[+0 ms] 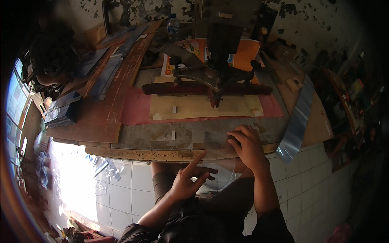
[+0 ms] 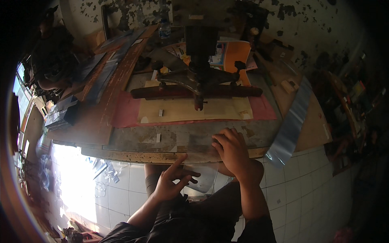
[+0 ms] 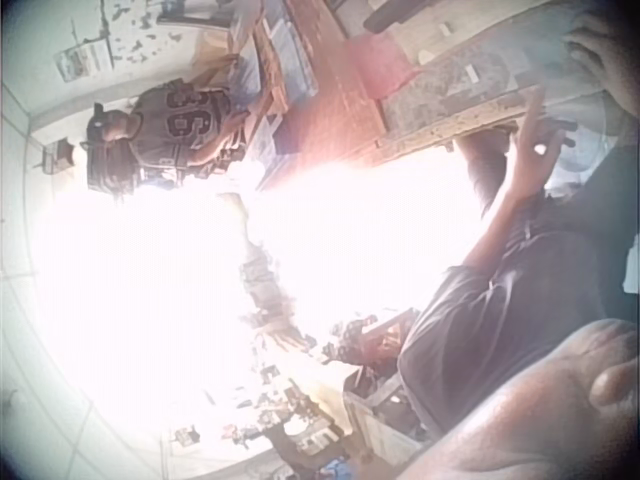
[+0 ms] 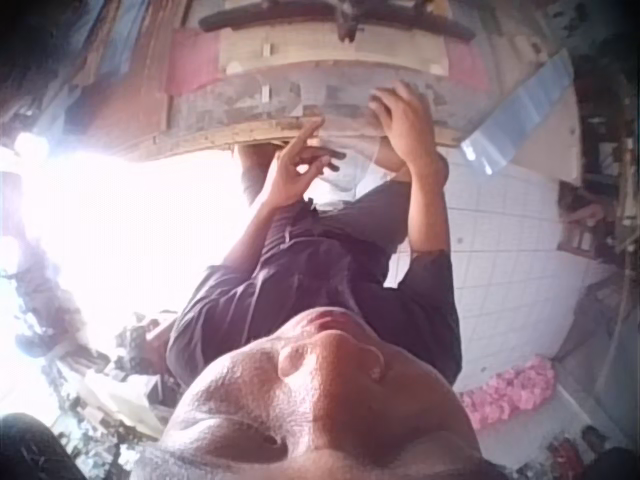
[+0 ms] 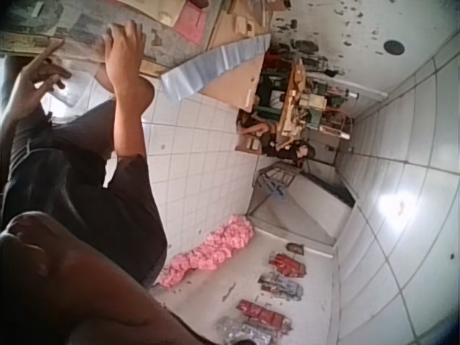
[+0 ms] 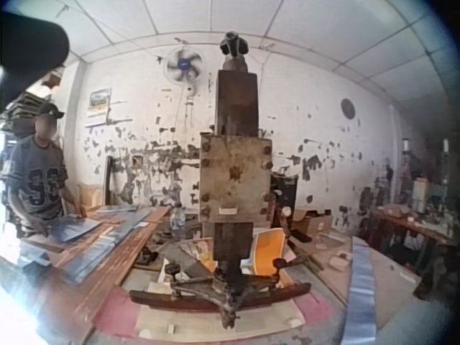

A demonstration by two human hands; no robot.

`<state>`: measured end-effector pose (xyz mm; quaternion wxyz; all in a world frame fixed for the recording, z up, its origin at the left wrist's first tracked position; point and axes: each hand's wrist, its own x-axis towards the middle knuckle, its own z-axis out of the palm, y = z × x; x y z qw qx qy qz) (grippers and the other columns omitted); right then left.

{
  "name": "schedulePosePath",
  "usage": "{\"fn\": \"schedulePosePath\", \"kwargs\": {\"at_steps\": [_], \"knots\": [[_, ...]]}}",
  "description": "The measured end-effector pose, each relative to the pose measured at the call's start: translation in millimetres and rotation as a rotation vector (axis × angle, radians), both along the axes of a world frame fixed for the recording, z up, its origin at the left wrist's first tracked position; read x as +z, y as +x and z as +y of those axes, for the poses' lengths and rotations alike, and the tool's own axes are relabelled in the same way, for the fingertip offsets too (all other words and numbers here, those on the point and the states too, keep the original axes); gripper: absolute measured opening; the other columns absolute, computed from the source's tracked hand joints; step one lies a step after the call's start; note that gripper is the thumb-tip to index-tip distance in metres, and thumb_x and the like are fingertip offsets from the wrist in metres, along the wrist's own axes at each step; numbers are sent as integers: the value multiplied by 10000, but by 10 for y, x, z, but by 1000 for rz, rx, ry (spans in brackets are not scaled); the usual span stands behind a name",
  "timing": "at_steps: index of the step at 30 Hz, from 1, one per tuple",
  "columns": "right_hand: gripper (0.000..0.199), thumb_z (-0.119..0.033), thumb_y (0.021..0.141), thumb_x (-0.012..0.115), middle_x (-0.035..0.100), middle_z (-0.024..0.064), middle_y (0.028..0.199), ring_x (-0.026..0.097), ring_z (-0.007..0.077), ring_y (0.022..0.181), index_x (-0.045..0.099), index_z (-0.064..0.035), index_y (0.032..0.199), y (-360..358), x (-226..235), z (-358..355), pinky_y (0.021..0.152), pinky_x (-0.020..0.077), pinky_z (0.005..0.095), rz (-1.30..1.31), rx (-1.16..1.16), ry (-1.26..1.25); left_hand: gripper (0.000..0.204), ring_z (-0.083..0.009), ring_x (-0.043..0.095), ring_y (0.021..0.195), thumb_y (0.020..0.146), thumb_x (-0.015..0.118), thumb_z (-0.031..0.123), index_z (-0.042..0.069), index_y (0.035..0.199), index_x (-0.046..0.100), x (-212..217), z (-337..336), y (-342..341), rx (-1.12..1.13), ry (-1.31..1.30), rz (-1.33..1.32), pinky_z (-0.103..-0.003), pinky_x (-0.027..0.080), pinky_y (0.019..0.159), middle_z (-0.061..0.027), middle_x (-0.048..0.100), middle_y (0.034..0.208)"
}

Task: The person sits on the floor and repeatedly handles a transparent plastic sheet, folding and unfolding it with both hands. The person also briefly touches a small white rectangular object on the table.

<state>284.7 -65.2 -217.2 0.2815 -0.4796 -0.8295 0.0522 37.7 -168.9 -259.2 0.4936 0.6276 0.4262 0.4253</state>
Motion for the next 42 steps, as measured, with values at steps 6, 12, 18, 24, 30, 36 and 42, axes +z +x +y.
{"fn": "schedulePosePath", "kwargs": {"at_steps": [6, 12, 18, 24, 30, 36, 42], "knots": [[235, -141, 881, 819, 689, 24, 1072, 631, 263, 1044, 783, -81, 1105, -44, 41, -30, 936, 480, 430, -60, -23, 57, 743, -209, 802, 1017, 1027, 694, 78, 66, 1671, 324, -38, -9, -13, 17, -8, 49, -350, 600, 959, -102, 829, 1099], [157, -135, 889, 803, 684, 27, 1027, 628, 261, 1041, 751, -82, 1027, -62, 36, -21, 925, 479, 425, -64, -23, 80, 740, -208, 803, 1020, 1027, 694, 83, 66, 1669, 327, 7, -2, -10, 12, 3, 38, -343, 599, 950, -93, 831, 1089], [134, -52, 911, 758, 685, 54, 1002, 635, 279, 1008, 686, -63, 1024, -62, -22, 29, 917, 506, 437, -17, 45, 72, 761, -206, 805, 1014, 1029, 692, 84, 69, 1679, 297, -35, -1, -16, 22, -8, 72, -339, 599, 932, -90, 833, 1072], [169, -34, 925, 742, 792, 30, 1120, 709, 247, 1046, 678, -84, 1073, -80, 230, -405, 948, 540, 402, 153, 216, 21, 837, -205, 806, 994, 1019, 706, 71, 69, 1700, 220, -51, -26, 21, 140, -71, -65, -331, 597, 917, -117, 832, 1043], [128, -87, 1009, 708, 775, 38, 1209, 706, 234, 1258, 652, -73, 1123, -15, 340, -952, 1100, 534, 467, 149, 630, -260, 720, -208, 803, 1012, 1026, 692, 35, 57, 1651, 335, 11, 25, 23, 219, -42, -76, -328, 605, 903, -116, 826, 1084], [231, -178, 993, 778, 796, 74, 1120, 759, 269, 1133, 689, -44, 1160, 142, 252, -991, 1061, 566, 453, 488, 1009, -513, 361, -235, 800, 1013, 1028, 679, -3, -21, 1385, 633, -93, 49, 37, 29, 194, -68, -330, 649, 828, -162, 801, 1175], [476, -510, 1005, 705, 812, 118, 1013, 786, 278, 943, 772, -49, 1107, 140, 90, -835, 850, 603, 396, 590, 427, -84, 670, -214, 794, 1048, 1030, 673, -14, 15, 1623, 363, 96, -26, 50, 136, 33, -205, -329, 623, 888, -141, 807, 1157]]}}
